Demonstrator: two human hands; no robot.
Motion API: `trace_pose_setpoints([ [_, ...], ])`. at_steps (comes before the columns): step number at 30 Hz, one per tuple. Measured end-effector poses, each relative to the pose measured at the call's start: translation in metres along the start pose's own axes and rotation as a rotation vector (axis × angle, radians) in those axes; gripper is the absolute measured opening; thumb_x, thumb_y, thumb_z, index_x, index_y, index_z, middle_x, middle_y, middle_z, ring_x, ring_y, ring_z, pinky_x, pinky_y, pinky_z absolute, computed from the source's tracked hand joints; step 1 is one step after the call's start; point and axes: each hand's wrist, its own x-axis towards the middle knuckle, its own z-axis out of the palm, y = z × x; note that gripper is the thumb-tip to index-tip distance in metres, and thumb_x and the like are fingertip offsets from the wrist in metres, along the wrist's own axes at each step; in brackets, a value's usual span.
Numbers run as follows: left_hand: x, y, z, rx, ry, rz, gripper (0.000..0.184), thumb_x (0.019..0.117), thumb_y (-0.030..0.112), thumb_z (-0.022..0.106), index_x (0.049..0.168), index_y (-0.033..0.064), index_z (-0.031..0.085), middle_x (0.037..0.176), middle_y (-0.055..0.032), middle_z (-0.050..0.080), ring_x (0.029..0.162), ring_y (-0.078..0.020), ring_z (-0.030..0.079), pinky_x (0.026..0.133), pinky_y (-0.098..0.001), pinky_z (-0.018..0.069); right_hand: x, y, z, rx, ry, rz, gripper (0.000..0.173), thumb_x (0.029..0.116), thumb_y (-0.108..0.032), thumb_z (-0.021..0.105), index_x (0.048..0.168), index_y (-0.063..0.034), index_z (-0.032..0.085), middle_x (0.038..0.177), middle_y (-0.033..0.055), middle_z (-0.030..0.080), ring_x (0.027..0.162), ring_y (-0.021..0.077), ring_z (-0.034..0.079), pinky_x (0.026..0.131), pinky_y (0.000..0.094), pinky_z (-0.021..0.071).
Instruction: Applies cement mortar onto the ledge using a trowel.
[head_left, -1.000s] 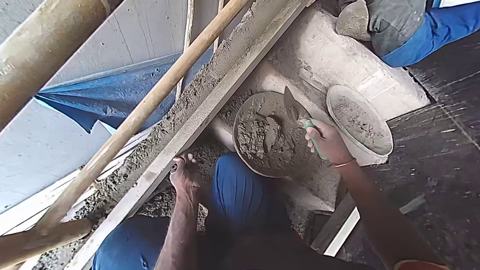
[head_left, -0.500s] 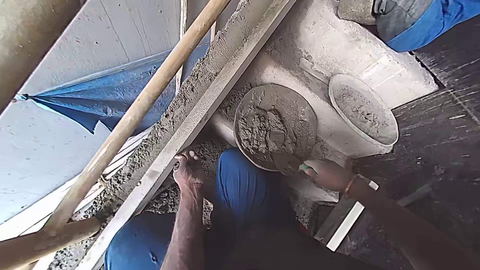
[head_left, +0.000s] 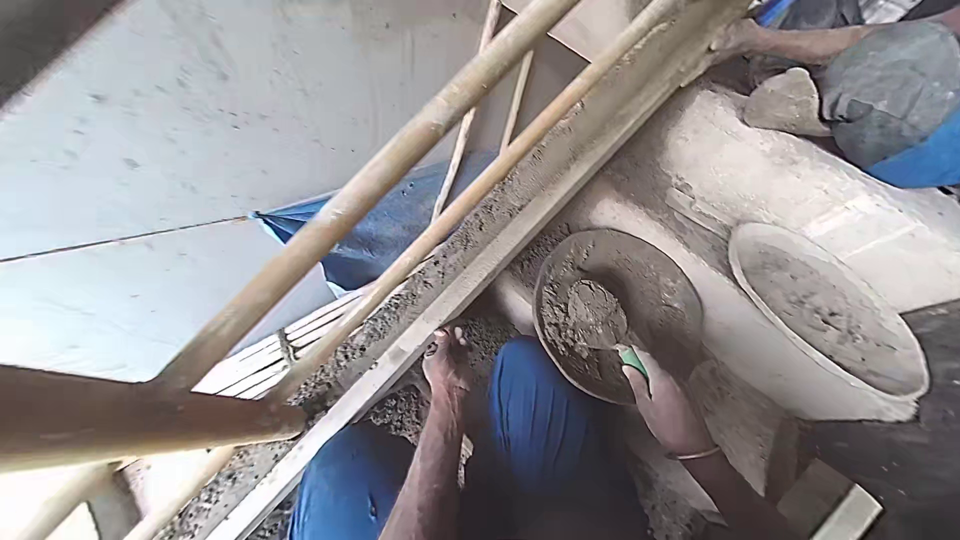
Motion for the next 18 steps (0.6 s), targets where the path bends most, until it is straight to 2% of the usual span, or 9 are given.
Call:
trace_pose_setpoints([
  [2,0.004,-0.002,-0.001,-0.036,-0.001,-0.002,0.020,0.1095,0.018,0.046,0.104,0.0034,0.058,0.082,-0.0057,0.071,0.066,-0.0113,0.067,0.058,-0.0264,0.0581,0.016,-0.027,0.003,0.145,-0.009,-0.028,0.041,0.1057,-0.027,0.054,0.140,-0.0051,0.061,0.112,0.0169,0.074,0.098,0.0303,0.074,0.092,0.0532,0.0579],
  [4,0.003,-0.003,0.000,-0.053,0.016,-0.004,0.017,0.1086,0.016,0.048,0.105,0.0021,0.057,0.082,-0.0071,0.071,0.065,-0.0119,0.068,0.057,-0.0264,0.0584,0.032,-0.058,0.005,0.333,-0.021,-0.073,0.042,0.1050,-0.031,0.050,0.139,-0.0084,0.061,0.097,0.0091,0.073,0.077,0.0203,0.072,0.074,0.0436,0.0619],
  [6,0.004,-0.004,0.000,-0.066,0.022,0.003,0.014,0.1076,0.014,0.050,0.106,0.0011,0.056,0.083,-0.0081,0.071,0.065,-0.0126,0.068,0.057,-0.0268,0.0582,0.049,-0.099,0.008,0.675,-0.051,-0.113,0.040,0.1035,-0.027,0.050,0.134,-0.0053,0.062,0.079,0.0041,0.067,0.056,0.0143,0.063,0.052,0.0334,0.0578],
  [7,0.004,-0.004,-0.001,-0.071,0.026,0.006,0.013,0.1072,0.013,0.051,0.107,0.0013,0.056,0.084,-0.0080,0.071,0.066,-0.0126,0.068,0.057,-0.0269,0.0583,0.055,-0.122,0.010,0.892,-0.095,-0.118,0.037,0.1046,-0.024,0.049,0.132,-0.0017,0.060,0.074,0.0046,0.064,0.051,0.0140,0.060,0.046,0.0305,0.0553],
  [9,0.007,-0.005,0.000,-0.075,0.042,0.009,0.012,0.1060,0.012,0.053,0.107,0.0007,0.057,0.084,-0.0089,0.071,0.067,-0.0133,0.068,0.058,-0.0277,0.0580,0.070,-0.163,0.018,1.321,-0.236,-0.076,0.037,0.1098,-0.021,0.043,0.136,0.0021,0.053,0.075,0.0059,0.059,0.050,0.0128,0.055,0.045,0.0267,0.0517],
  [11,0.009,-0.007,-0.002,-0.087,0.041,0.015,0.012,0.1057,0.012,0.054,0.108,-0.0004,0.056,0.085,-0.0101,0.072,0.068,-0.0143,0.069,0.059,-0.0287,0.0589,0.092,-0.191,0.037,1.671,-0.370,0.013,0.039,0.1129,-0.024,0.036,0.140,0.0003,0.051,0.078,0.0056,0.057,0.051,0.0097,0.053,0.044,0.0229,0.0481],
  [13,0.010,-0.009,-0.002,-0.111,0.042,0.019,0.011,0.1049,0.010,0.055,0.106,-0.0006,0.057,0.084,-0.0105,0.072,0.068,-0.0143,0.069,0.059,-0.0286,0.0589,0.118,-0.203,0.061,1.924,-0.476,0.151,0.038,0.1133,-0.027,0.034,0.134,-0.0018,0.054,0.077,0.0041,0.058,0.049,0.0076,0.053,0.042,0.0197,0.0461],
  [15,0.007,-0.009,-0.004,-0.119,0.048,0.006,0.010,0.1041,0.009,0.056,0.107,-0.0009,0.057,0.085,-0.0109,0.072,0.068,-0.0145,0.069,0.059,-0.0284,0.0583,0.134,-0.201,0.077,2.065,-0.564,0.248,0.038,0.1131,-0.030,0.032,0.126,-0.0038,0.057,0.076,0.0022,0.059,0.048,0.0061,0.054,0.041,0.0176,0.0461],
  [18,0.009,-0.006,-0.002,-0.137,0.050,0.018,0.009,0.1037,0.007,0.056,0.106,-0.0016,0.057,0.083,-0.0119,0.072,0.066,-0.0151,0.069,0.058,-0.0285,0.0588,0.135,-0.192,0.077,2.114,-0.628,0.198,0.041,0.1133,-0.031,0.030,0.127,-0.0028,0.056,0.078,0.0028,0.059,0.049,0.0065,0.054,0.043,0.0178,0.0473],
])
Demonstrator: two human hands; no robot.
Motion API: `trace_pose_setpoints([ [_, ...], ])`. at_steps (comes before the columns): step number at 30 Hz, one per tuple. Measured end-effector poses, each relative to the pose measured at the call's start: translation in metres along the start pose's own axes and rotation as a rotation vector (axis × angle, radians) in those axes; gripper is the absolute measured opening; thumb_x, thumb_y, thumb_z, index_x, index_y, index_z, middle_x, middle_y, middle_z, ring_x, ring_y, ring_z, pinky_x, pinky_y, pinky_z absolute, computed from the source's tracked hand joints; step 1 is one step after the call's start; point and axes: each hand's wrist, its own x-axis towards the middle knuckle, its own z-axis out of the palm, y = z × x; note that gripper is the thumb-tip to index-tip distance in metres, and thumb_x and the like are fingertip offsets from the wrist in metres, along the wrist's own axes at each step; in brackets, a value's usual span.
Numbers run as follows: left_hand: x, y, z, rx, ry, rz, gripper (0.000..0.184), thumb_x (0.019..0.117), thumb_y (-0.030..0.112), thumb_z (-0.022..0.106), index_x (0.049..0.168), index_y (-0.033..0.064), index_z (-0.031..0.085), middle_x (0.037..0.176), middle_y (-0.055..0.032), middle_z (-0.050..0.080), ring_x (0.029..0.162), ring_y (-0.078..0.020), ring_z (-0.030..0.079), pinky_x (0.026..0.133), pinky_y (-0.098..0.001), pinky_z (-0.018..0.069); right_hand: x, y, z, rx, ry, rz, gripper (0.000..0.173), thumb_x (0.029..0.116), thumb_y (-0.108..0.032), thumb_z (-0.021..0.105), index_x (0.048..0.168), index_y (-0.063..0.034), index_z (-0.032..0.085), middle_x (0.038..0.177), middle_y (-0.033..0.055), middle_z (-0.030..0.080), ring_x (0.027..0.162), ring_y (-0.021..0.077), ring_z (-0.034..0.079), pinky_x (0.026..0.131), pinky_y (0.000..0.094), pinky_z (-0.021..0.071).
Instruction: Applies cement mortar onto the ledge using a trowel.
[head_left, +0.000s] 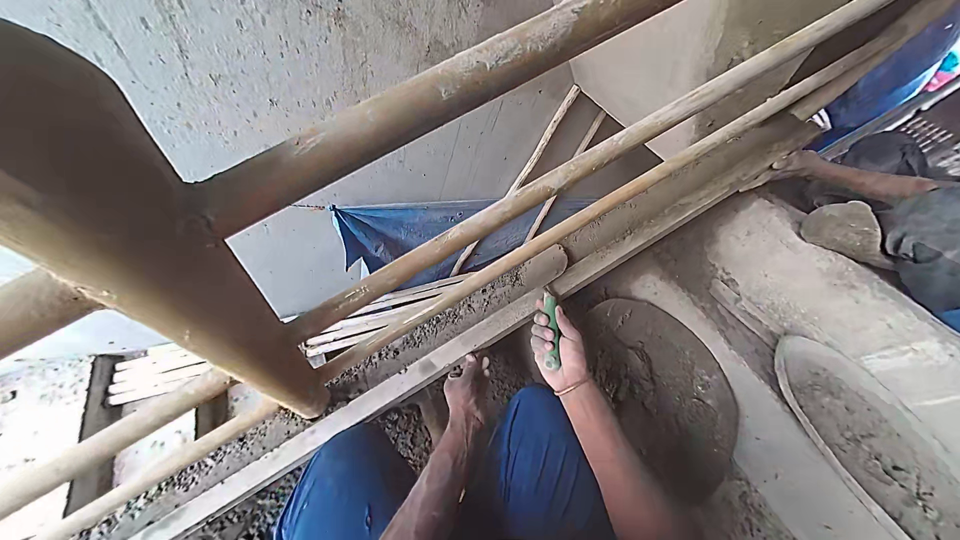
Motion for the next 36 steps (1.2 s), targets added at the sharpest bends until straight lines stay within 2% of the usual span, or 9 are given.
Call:
trace_pose_setpoints([
  [5,-0.001,-0.001,0.000,-0.008,0.013,-0.021,0.007,0.1028,0.005,0.057,0.103,-0.0019,0.057,0.082,-0.0120,0.072,0.065,-0.0163,0.069,0.056,-0.0294,0.0586,-0.038,-0.037,0.010,-0.236,-0.030,-0.109,0.041,0.1126,-0.030,0.031,0.135,-0.0032,0.053,0.077,0.0031,0.059,0.049,0.0069,0.055,0.042,0.0197,0.0491],
  [9,0.003,-0.001,0.000,-0.014,0.030,-0.030,0.010,0.1002,0.003,0.061,0.105,-0.0040,0.057,0.082,-0.0144,0.072,0.063,-0.0182,0.070,0.055,-0.0298,0.0590,-0.072,-0.105,0.020,-1.274,0.128,-0.422,0.041,0.1084,-0.019,0.039,0.140,0.0012,0.054,0.080,0.0081,0.063,0.051,0.0143,0.057,0.042,0.0272,0.0514],
  [12,0.001,-0.002,0.000,0.004,0.036,-0.022,0.011,0.0999,0.003,0.062,0.107,-0.0038,0.057,0.082,-0.0138,0.073,0.063,-0.0178,0.070,0.055,-0.0292,0.0591,-0.082,-0.144,0.025,-2.265,0.145,-0.538,0.047,0.1036,-0.026,0.053,0.149,-0.0117,0.057,0.119,0.0099,0.073,0.095,0.0212,0.073,0.085,0.0405,0.0609],
  [13,0.001,-0.003,-0.001,0.003,0.035,-0.020,0.011,0.0996,0.003,0.063,0.106,-0.0039,0.058,0.082,-0.0137,0.072,0.063,-0.0180,0.070,0.055,-0.0297,0.0594,-0.081,-0.147,0.031,-2.475,0.124,-0.531,0.047,0.1043,-0.028,0.054,0.150,-0.0147,0.056,0.121,0.0137,0.072,0.102,0.0277,0.072,0.090,0.0471,0.0593],
  [16,0.001,-0.003,0.000,0.003,0.046,-0.028,0.009,0.0999,0.004,0.062,0.104,-0.0027,0.058,0.081,-0.0123,0.072,0.063,-0.0169,0.070,0.055,-0.0292,0.0589,-0.071,-0.137,0.058,-2.835,0.055,-0.352,0.050,0.1069,-0.034,0.051,0.155,-0.0235,0.049,0.117,0.0171,0.069,0.094,0.0341,0.072,0.081,0.0501,0.0605],
  [22,0.000,-0.002,0.001,-0.004,0.044,-0.032,0.010,0.0994,0.003,0.063,0.106,-0.0024,0.058,0.082,-0.0113,0.072,0.064,-0.0161,0.070,0.056,-0.0286,0.0594,-0.041,-0.116,0.110,-2.915,0.205,0.145,0.054,0.1104,-0.030,0.041,0.163,-0.0218,0.032,0.134,0.0224,0.060,0.111,0.0409,0.067,0.092,0.0553,0.0565],
  [32,-0.001,0.000,0.002,-0.019,0.036,-0.033,0.008,0.0980,0.001,0.064,0.102,-0.0041,0.059,0.081,-0.0128,0.073,0.063,-0.0169,0.070,0.054,-0.0289,0.0593,-0.017,-0.204,0.107,-2.789,0.453,0.069,0.049,0.1105,-0.030,0.043,0.157,-0.0142,0.045,0.136,0.0186,0.065,0.128,0.0377,0.061,0.109,0.0561,0.0460],
  [34,-0.002,0.000,0.002,-0.018,0.038,-0.032,0.008,0.0976,0.000,0.064,0.103,-0.0040,0.059,0.081,-0.0128,0.073,0.063,-0.0169,0.071,0.055,-0.0288,0.0593,-0.018,-0.209,0.106,-2.730,0.529,0.056,0.047,0.1111,-0.028,0.042,0.154,-0.0088,0.046,0.133,0.0217,0.066,0.123,0.0392,0.063,0.106,0.0563,0.0476],
  [36,-0.003,0.001,0.004,-0.010,0.047,-0.039,0.008,0.0982,0.001,0.064,0.103,-0.0036,0.058,0.080,-0.0117,0.072,0.063,-0.0160,0.070,0.055,-0.0288,0.0594,-0.020,-0.206,0.101,-2.563,0.544,0.062,0.041,0.1125,-0.027,0.038,0.146,-0.0064,0.051,0.115,0.0206,0.069,0.097,0.0335,0.072,0.088,0.0513,0.0579],
])
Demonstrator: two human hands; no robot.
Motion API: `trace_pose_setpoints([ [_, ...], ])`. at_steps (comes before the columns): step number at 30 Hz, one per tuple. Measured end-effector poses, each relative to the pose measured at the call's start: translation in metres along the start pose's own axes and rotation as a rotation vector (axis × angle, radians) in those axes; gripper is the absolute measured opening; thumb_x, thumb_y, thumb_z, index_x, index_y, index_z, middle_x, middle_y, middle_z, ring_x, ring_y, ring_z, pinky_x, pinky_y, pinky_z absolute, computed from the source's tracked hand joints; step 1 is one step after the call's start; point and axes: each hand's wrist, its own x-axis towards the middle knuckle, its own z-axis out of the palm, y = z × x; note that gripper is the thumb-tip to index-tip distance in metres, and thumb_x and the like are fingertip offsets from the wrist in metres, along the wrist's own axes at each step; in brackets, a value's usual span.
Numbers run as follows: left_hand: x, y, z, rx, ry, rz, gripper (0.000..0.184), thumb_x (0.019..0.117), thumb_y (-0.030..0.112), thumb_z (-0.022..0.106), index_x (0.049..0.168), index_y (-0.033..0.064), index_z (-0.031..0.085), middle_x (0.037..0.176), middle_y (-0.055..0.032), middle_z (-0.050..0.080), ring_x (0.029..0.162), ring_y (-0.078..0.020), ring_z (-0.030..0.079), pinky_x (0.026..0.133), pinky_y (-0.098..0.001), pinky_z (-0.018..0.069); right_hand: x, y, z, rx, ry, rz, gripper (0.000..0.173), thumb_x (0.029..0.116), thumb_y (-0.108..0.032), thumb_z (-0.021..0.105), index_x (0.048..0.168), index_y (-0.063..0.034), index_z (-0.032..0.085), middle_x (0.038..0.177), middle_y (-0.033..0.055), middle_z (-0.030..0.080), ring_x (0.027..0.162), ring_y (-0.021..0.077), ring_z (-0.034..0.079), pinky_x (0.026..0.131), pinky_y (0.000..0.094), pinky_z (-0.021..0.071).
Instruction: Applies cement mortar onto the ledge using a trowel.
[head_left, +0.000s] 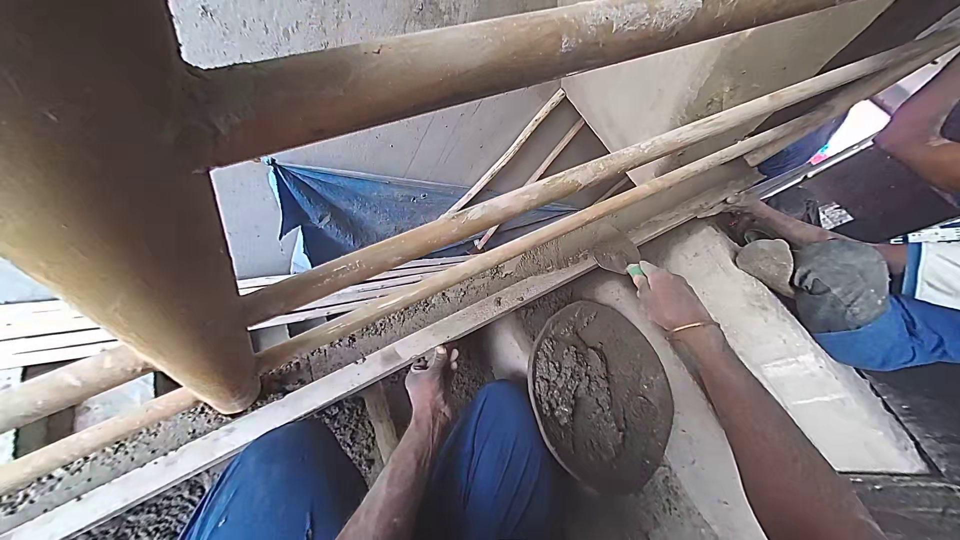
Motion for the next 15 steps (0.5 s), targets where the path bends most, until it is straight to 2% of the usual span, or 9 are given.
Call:
trace_pose_setpoints([
  [1,0.000,0.001,0.001,0.001,0.004,0.000,0.008,0.0983,0.001,0.064,0.102,-0.0032,0.058,0.079,-0.0112,0.072,0.063,-0.0155,0.070,0.055,-0.0287,0.0593,-0.004,-0.005,0.006,0.110,-0.039,-0.004,0.041,0.1133,-0.028,0.037,0.145,-0.0063,0.050,0.105,0.0183,0.068,0.081,0.0283,0.072,0.075,0.0459,0.0605],
  [2,0.000,0.001,0.002,-0.003,0.010,0.000,0.008,0.0981,0.001,0.064,0.102,-0.0032,0.058,0.079,-0.0112,0.072,0.063,-0.0158,0.070,0.055,-0.0289,0.0595,-0.010,-0.015,0.012,0.197,-0.097,-0.019,0.042,0.1137,-0.030,0.035,0.147,-0.0072,0.047,0.101,0.0168,0.067,0.073,0.0251,0.070,0.069,0.0423,0.0608],
  [3,0.000,0.001,0.001,-0.002,0.014,0.000,0.008,0.0980,0.001,0.064,0.101,-0.0032,0.058,0.079,-0.0113,0.072,0.062,-0.0161,0.070,0.055,-0.0290,0.0593,-0.018,-0.029,0.019,0.234,-0.160,-0.039,0.043,0.1138,-0.031,0.035,0.149,-0.0083,0.044,0.101,0.0158,0.066,0.071,0.0238,0.069,0.067,0.0407,0.0604],
  [6,0.000,0.001,0.000,0.003,0.015,-0.008,0.009,0.0992,0.001,0.062,0.104,-0.0031,0.056,0.080,-0.0118,0.072,0.063,-0.0163,0.070,0.055,-0.0290,0.0593,-0.049,-0.079,0.039,0.133,-0.272,-0.150,0.048,0.1133,-0.031,0.036,0.155,-0.0082,0.039,0.112,0.0190,0.067,0.087,0.0304,0.071,0.080,0.0483,0.0599],
  [8,-0.002,0.001,0.001,0.015,0.015,-0.006,0.008,0.1001,0.002,0.061,0.104,-0.0021,0.056,0.080,-0.0113,0.071,0.063,-0.0159,0.069,0.055,-0.0286,0.0590,-0.071,-0.105,0.052,0.020,-0.287,-0.240,0.047,0.1120,-0.028,0.038,0.154,-0.0061,0.041,0.120,0.0223,0.067,0.108,0.0371,0.069,0.096,0.0537,0.0541],
  [11,-0.001,0.001,0.001,0.035,0.011,0.001,0.008,0.1004,0.004,0.061,0.103,-0.0023,0.056,0.079,-0.0116,0.071,0.061,-0.0160,0.069,0.053,-0.0288,0.0584,-0.088,-0.117,0.062,-0.057,-0.312,-0.371,0.051,0.1119,-0.028,0.039,0.158,-0.0059,0.037,0.131,0.0209,0.065,0.124,0.0363,0.063,0.107,0.0515,0.0487],
  [13,-0.003,0.001,0.001,0.035,0.009,0.001,0.009,0.1002,0.004,0.062,0.103,-0.0025,0.056,0.079,-0.0117,0.071,0.061,-0.0162,0.069,0.054,-0.0289,0.0584,-0.097,-0.111,0.061,-0.126,-0.267,-0.406,0.053,0.1112,-0.030,0.040,0.161,-0.0123,0.035,0.135,0.0193,0.063,0.124,0.0359,0.063,0.105,0.0519,0.0499],
  [15,-0.002,0.000,0.000,0.030,-0.004,0.020,0.006,0.1004,0.003,0.061,0.101,-0.0015,0.057,0.079,-0.0105,0.071,0.062,-0.0157,0.069,0.054,-0.0290,0.0587,-0.109,-0.107,0.052,-0.248,-0.208,-0.413,0.053,0.1106,-0.029,0.042,0.162,-0.0196,0.034,0.131,0.0210,0.062,0.113,0.0402,0.066,0.091,0.0561,0.0557],
])
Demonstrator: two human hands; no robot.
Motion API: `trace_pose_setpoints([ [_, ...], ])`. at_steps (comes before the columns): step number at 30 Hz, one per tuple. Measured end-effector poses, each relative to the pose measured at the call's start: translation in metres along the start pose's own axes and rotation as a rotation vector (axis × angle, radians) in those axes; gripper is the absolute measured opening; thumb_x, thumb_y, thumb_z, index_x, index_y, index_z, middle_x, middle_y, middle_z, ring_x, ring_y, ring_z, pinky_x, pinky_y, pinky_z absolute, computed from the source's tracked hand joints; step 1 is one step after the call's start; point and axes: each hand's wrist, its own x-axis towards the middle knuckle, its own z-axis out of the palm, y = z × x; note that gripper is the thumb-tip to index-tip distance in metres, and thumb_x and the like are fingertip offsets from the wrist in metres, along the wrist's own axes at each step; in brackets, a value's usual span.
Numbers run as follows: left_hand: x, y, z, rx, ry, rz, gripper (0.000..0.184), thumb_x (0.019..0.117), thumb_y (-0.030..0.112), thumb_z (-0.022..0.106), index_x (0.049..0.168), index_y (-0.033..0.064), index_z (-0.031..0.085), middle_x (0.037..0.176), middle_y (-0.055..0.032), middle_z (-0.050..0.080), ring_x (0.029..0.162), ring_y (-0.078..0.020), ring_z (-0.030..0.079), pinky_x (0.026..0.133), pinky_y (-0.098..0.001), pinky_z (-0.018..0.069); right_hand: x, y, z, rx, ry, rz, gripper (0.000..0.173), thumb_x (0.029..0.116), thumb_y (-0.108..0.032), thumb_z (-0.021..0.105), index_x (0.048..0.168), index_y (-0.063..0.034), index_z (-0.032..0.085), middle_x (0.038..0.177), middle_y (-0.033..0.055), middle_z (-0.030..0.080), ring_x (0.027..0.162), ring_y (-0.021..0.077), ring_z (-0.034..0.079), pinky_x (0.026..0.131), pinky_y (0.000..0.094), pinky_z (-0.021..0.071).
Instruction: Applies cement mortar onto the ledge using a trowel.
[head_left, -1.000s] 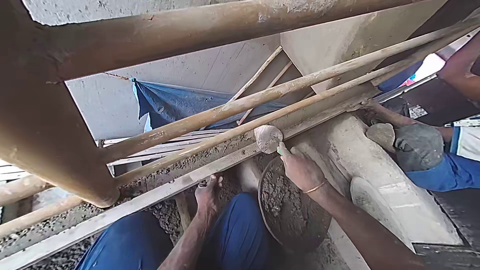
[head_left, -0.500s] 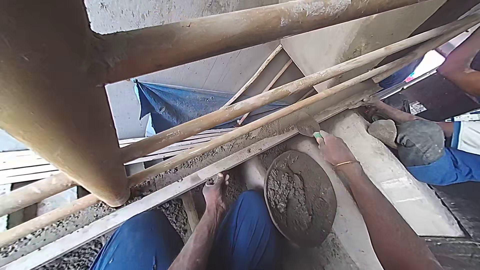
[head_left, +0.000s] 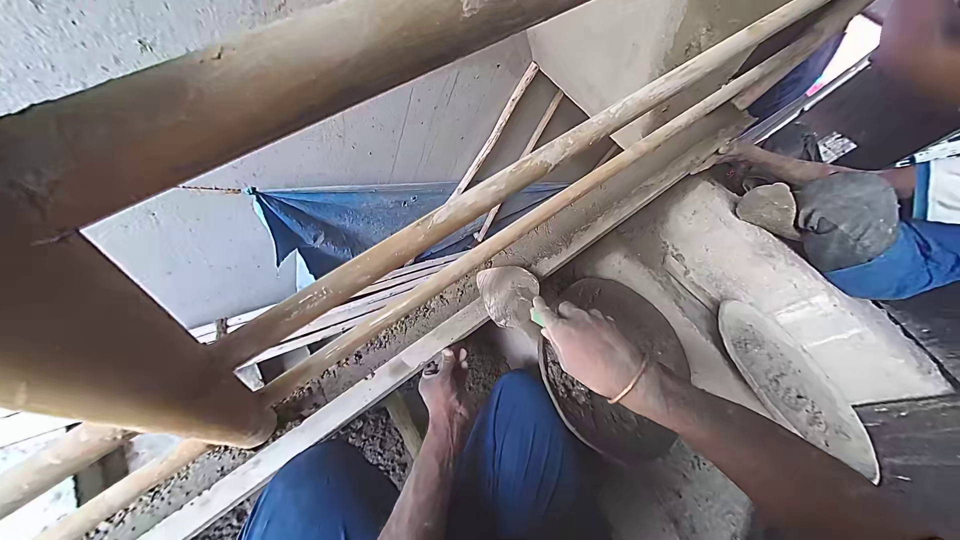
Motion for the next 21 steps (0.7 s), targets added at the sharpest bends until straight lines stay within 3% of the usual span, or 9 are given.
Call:
trace_pose_setpoints([
  [2,0.002,-0.002,-0.002,0.006,-0.015,0.018,0.005,0.1011,0.004,0.060,0.101,-0.0006,0.057,0.077,-0.0089,0.071,0.061,-0.0147,0.068,0.055,-0.0290,0.0584,-0.012,0.002,-0.006,-0.125,0.058,-0.020,0.051,0.1078,-0.019,0.044,0.159,-0.0215,0.040,0.126,0.0220,0.063,0.105,0.0416,0.068,0.080,0.0557,0.0581],
  [5,0.002,-0.005,-0.002,0.003,-0.028,0.024,0.004,0.1023,0.004,0.057,0.100,0.0005,0.057,0.076,-0.0074,0.071,0.062,-0.0134,0.069,0.055,-0.0286,0.0591,-0.012,0.011,-0.027,-0.250,0.063,0.007,0.053,0.1059,-0.007,0.043,0.158,-0.0158,0.040,0.129,0.0246,0.059,0.110,0.0429,0.066,0.080,0.0538,0.0576],
  [8,0.002,-0.003,-0.003,0.026,-0.031,0.016,0.005,0.1034,0.007,0.057,0.103,0.0018,0.057,0.078,-0.0061,0.071,0.063,-0.0129,0.069,0.055,-0.0280,0.0593,0.000,0.036,-0.056,-0.310,0.066,0.131,0.050,0.1073,-0.008,0.040,0.157,-0.0124,0.041,0.134,0.0262,0.057,0.112,0.0442,0.065,0.082,0.0561,0.0564],
  [12,0.002,-0.004,-0.003,0.016,-0.016,0.019,0.004,0.1021,0.005,0.059,0.102,0.0019,0.057,0.078,-0.0062,0.071,0.063,-0.0137,0.070,0.055,-0.0281,0.0595,0.019,0.093,-0.074,-0.348,0.186,0.267,0.044,0.1076,-0.017,0.047,0.151,-0.0226,0.053,0.130,0.0191,0.062,0.113,0.0393,0.066,0.083,0.0549,0.0570],
  [17,0.002,-0.003,-0.003,-0.004,-0.016,0.007,0.005,0.1015,0.005,0.060,0.104,0.0018,0.057,0.080,-0.0072,0.072,0.062,-0.0138,0.069,0.054,-0.0279,0.0591,0.037,0.148,-0.091,-0.305,0.258,0.405,0.049,0.1024,-0.014,0.054,0.148,-0.0312,0.056,0.131,0.0164,0.063,0.116,0.0376,0.065,0.085,0.0566,0.0562],
  [21,0.004,-0.006,-0.005,-0.013,-0.019,0.009,0.005,0.1008,0.005,0.061,0.102,0.0013,0.057,0.079,-0.0080,0.072,0.061,-0.0139,0.069,0.052,-0.0281,0.0585,0.047,0.183,-0.089,-0.254,0.375,0.520,0.049,0.1033,-0.018,0.056,0.150,-0.0332,0.054,0.133,0.0175,0.062,0.118,0.0391,0.064,0.087,0.0588,0.0558],
])
